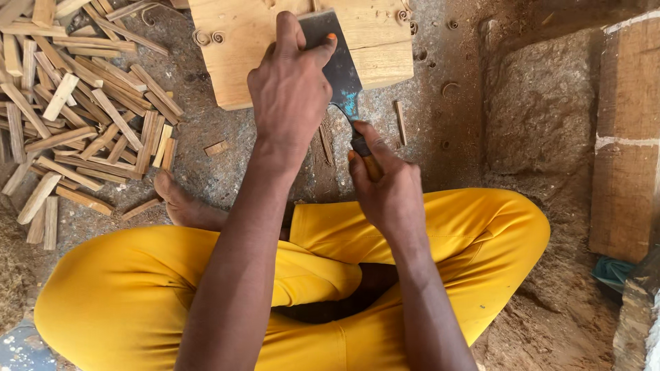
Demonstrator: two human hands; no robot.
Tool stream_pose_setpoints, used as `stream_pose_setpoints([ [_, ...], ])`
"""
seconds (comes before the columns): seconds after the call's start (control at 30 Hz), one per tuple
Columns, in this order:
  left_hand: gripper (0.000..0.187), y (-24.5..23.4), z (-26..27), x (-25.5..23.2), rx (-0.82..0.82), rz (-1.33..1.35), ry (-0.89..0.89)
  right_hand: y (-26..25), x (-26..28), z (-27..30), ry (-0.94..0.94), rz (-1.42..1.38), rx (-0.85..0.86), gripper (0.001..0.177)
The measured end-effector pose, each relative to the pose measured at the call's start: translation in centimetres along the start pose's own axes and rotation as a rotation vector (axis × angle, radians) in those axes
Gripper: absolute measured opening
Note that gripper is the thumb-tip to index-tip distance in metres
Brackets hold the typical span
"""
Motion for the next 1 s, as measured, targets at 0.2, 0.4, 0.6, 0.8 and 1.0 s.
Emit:
stream_pose_setpoints([
  [0.2,0.047,1.0,-1.6,1.2,0.005,-0.076,-0.06,1.9,2.3,-1.5,-0.036,-0.015,-0.056,0.042],
  [0.4,0.04,3.1,-4.3,2.4,-0.025,-0.166,-0.058,3.6,3.0,-3.9,-0.012,0.031,-0.022,0.045],
  [0.6,0.05,0.2,-2.2,3.0,0.016,0.155,-0.037,3.6,1.9,-3.1,0.014,-0.053,0.024,0.045],
  [0.8,0.074,-1.8,-1.2,4.2,0.044,0.329,-0.136,1.6,-1.5,-1.5,0.194,-0.171,-0.001,0.047],
  [1.0,0.079,1.0,-3.2,3.1,0.117,-0.036,-0.065,-0.9,-3.6,0.9,0.164,0.008,0.015,0.041],
])
Point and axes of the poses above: each hand's wrist, its own z-axis away from the middle knuckle, its own y-axis out of the palm, x = y × z, the point moved 5 cm from there along -z, towards the middle knuckle, and after that the axes turned 11 degrees about z, right-handed, at the moved point
